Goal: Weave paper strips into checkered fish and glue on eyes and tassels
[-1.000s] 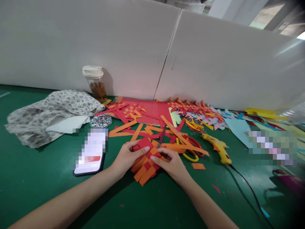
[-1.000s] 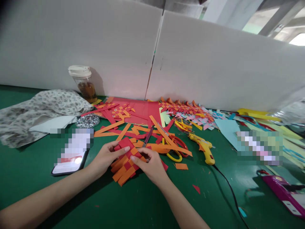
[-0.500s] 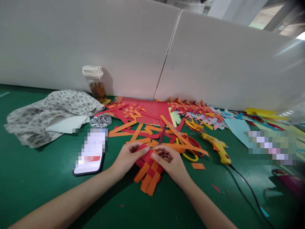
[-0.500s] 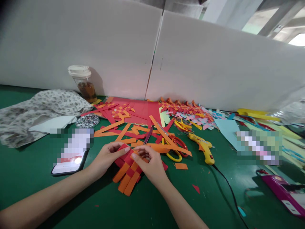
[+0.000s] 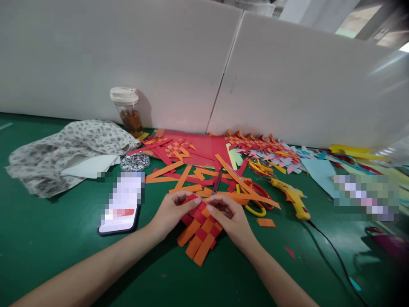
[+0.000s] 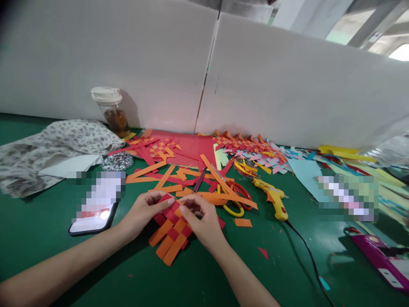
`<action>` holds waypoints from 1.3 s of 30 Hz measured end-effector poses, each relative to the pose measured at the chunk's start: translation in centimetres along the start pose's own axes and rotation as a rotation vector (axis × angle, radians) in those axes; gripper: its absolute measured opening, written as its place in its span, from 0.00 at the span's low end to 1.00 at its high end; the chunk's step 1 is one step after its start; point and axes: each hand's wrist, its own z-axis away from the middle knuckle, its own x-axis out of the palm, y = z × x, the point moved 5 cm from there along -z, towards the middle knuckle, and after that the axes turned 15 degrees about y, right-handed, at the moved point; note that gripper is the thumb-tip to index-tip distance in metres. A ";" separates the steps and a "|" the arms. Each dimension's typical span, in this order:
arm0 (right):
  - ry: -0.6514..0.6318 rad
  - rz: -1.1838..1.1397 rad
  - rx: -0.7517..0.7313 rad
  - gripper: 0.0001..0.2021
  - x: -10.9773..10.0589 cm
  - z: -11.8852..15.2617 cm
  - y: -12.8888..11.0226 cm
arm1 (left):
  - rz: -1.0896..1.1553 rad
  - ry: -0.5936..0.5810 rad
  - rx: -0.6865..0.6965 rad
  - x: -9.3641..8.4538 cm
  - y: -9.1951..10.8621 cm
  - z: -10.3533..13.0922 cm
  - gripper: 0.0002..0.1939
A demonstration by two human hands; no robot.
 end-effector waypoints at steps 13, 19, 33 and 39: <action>0.086 -0.004 0.005 0.11 -0.5 -0.3 0.7 | 0.070 0.026 -0.044 0.0 -0.2 -0.1 0.13; 0.062 -0.026 0.034 0.12 -0.7 -0.6 0.8 | 0.070 -0.034 -0.077 0.3 -0.6 -0.1 0.11; 0.017 -0.056 0.070 0.11 0.0 -0.3 0.7 | 0.053 -0.071 -0.044 0.4 -0.5 0.0 0.10; 0.020 -0.035 0.081 0.11 0.0 -0.3 0.5 | 0.058 -0.008 -0.067 0.1 -0.5 -0.2 0.11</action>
